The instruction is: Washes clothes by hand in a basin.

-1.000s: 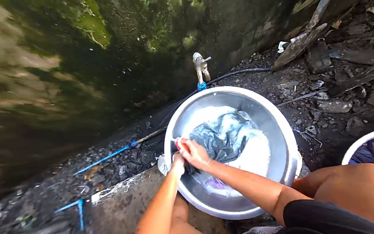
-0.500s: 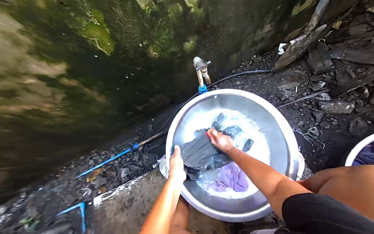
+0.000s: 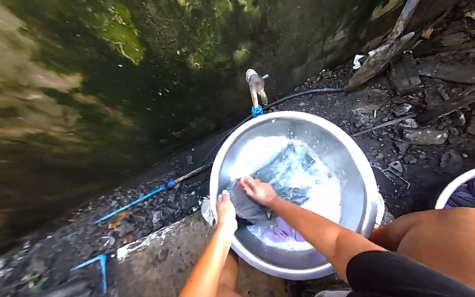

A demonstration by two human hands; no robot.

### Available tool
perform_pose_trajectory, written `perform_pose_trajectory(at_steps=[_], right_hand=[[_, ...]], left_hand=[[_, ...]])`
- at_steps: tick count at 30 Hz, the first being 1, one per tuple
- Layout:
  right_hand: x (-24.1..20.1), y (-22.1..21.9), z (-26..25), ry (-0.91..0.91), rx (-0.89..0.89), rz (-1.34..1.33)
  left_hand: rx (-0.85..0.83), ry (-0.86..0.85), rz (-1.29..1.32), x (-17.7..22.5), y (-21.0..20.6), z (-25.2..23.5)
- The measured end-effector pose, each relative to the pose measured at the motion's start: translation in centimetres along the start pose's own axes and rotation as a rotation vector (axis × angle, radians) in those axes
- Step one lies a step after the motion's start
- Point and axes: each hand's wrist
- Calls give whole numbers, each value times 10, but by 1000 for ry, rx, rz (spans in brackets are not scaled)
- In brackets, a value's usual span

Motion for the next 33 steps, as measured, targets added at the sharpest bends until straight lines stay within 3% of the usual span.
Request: perform_pose_trajectory(at_steps=[2,4,6,8,11,13,15,17,19,22,24,26,28,30,33], right_hand=[[48,28,-22,18,120,3],[88,64,-29,-83,265,131],[100,101,-31,-277,245,225],[84,114,-30,-386,241,127],[17,68,-4,-212,294,-216],[-29,14,35,-26,144,-289],[-34,-28,60,22,32,-223],[4,-28,51,-46,-18,-62],[52,3,32,-35,34,36],[108,67,26,-173,164,116],[119,107,18,-303,295,151],[108,129,13,-432,301,27],[75,118,14,-346,396,-177],[17,89,22,-131,387,-315],[-45,24,51,108,178,-239]], left_hand=[[-19,-29,48,19,10,12],[32,-44,137,28,27,23],[61,-35,207,30,40,24],[97,-28,209,19,38,16],[52,-9,106,-9,18,-3],[16,19,44,-23,3,-9],[44,37,21,-22,-3,-7],[22,60,15,-9,-1,1],[-13,31,66,13,3,17],[62,-30,343,48,22,44],[46,-126,564,64,39,37],[-152,-241,539,48,45,18],[-313,-200,203,14,34,-3],[-322,-82,-104,-18,12,-20],[-157,-27,-71,-24,-8,-16]])
Point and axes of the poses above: each hand's wrist, its own z-axis away from the middle knuckle, its own y-axis out of the back of the hand, x = y × z, and after that the axes turned 7 degrees about -y, right-handed
